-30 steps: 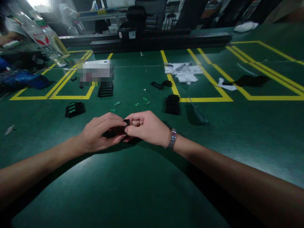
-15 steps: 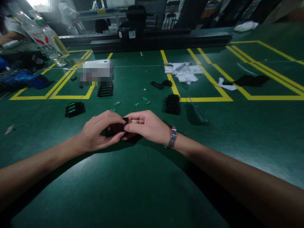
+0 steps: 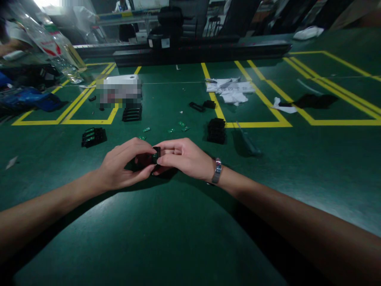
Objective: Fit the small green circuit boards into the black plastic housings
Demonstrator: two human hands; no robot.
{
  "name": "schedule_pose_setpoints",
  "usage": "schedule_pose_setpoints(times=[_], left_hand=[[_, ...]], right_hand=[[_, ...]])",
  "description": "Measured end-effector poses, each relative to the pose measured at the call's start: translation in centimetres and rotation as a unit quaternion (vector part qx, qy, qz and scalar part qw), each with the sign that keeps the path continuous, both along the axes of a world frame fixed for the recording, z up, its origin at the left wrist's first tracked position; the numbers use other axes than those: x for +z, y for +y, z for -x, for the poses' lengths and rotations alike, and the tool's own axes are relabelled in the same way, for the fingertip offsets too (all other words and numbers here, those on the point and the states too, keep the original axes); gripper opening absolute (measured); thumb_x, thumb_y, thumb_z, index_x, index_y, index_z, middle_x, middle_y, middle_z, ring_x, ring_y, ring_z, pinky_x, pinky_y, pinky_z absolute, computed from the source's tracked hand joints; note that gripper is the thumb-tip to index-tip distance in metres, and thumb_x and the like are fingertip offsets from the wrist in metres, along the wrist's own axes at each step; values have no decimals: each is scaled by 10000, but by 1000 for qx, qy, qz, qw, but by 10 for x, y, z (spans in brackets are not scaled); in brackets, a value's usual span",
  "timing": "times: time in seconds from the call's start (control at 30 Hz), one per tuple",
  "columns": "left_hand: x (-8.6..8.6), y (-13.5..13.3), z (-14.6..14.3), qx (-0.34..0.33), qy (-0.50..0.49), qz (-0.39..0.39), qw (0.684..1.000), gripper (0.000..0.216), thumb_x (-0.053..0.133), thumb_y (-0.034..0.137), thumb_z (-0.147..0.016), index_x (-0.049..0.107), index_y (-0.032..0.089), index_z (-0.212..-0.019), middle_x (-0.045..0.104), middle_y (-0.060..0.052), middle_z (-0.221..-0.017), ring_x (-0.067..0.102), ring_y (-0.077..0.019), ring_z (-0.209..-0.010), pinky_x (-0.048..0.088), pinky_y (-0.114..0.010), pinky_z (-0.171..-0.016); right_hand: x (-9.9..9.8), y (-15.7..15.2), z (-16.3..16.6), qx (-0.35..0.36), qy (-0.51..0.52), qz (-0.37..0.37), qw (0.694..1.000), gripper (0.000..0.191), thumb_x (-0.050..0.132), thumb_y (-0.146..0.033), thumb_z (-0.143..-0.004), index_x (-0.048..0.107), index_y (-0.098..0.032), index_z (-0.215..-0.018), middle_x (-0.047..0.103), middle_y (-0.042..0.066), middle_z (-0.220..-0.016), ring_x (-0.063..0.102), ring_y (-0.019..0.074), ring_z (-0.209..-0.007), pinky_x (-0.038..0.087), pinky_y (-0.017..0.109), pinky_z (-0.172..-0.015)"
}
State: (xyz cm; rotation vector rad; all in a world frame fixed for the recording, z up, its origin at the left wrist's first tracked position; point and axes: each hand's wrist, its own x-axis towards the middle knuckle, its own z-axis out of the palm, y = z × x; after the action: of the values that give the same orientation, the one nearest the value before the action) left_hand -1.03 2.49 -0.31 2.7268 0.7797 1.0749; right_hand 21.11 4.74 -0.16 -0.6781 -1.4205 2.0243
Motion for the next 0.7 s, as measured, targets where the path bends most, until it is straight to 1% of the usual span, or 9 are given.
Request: schedule_pose_setpoints(times=[0.1,0.2,0.27,0.37,0.5,0.7], left_hand=[[0,0,0,-1,0,-4,1000,307,696,214,-881,582,135,-1155,675,-68,-1030,641,-150,-919,522,-262,-732],[0,0,0,-3,-2,-4,1000,307,696,216,-881,581,140,-1156,676,-65,-1025,641,-144,-904,518,-255,-709],[-1,0,0,-4,-1,-2,1000,310,699,218,-879,581,139,-1155,676,-65,-1020,639,-143,-895,517,-254,-697],[-1,1,0,-8,8,3,1000,310,701,225,-878,580,140,-1150,683,-70,-1030,648,-153,-915,531,-266,-719],[-3,1,1,-12,12,5,1000,306,702,238,-880,583,151,-1149,694,-74,-1039,662,-161,-930,542,-272,-732],[-3,1,1,-18,15,11,1000,304,683,250,-897,572,169,-1169,698,-77,-1051,667,-164,-932,547,-270,-732]], right_hand=[[0,0,0,4,3,-2,1000,288,729,-135,-822,743,-133,-1110,722,-1,-770,755,156,-733,628,274,-764],[0,0,0,8,7,0,1000,278,721,-124,-821,734,-126,-1099,726,0,-784,754,149,-732,629,268,-760],[1,0,1,8,4,0,1000,271,722,-123,-816,728,-120,-1087,723,-2,-772,755,149,-727,626,258,-748],[2,0,2,-1,-5,3,1000,270,729,-128,-796,722,-110,-1065,720,-4,-755,753,149,-711,624,254,-732],[5,-1,3,-10,-30,1,999,267,722,-103,-753,723,-107,-1021,729,4,-755,748,147,-697,617,244,-708],[9,-2,3,-12,-67,-8,998,276,691,-85,-727,727,-119,-998,744,11,-767,745,153,-712,615,265,-726]])
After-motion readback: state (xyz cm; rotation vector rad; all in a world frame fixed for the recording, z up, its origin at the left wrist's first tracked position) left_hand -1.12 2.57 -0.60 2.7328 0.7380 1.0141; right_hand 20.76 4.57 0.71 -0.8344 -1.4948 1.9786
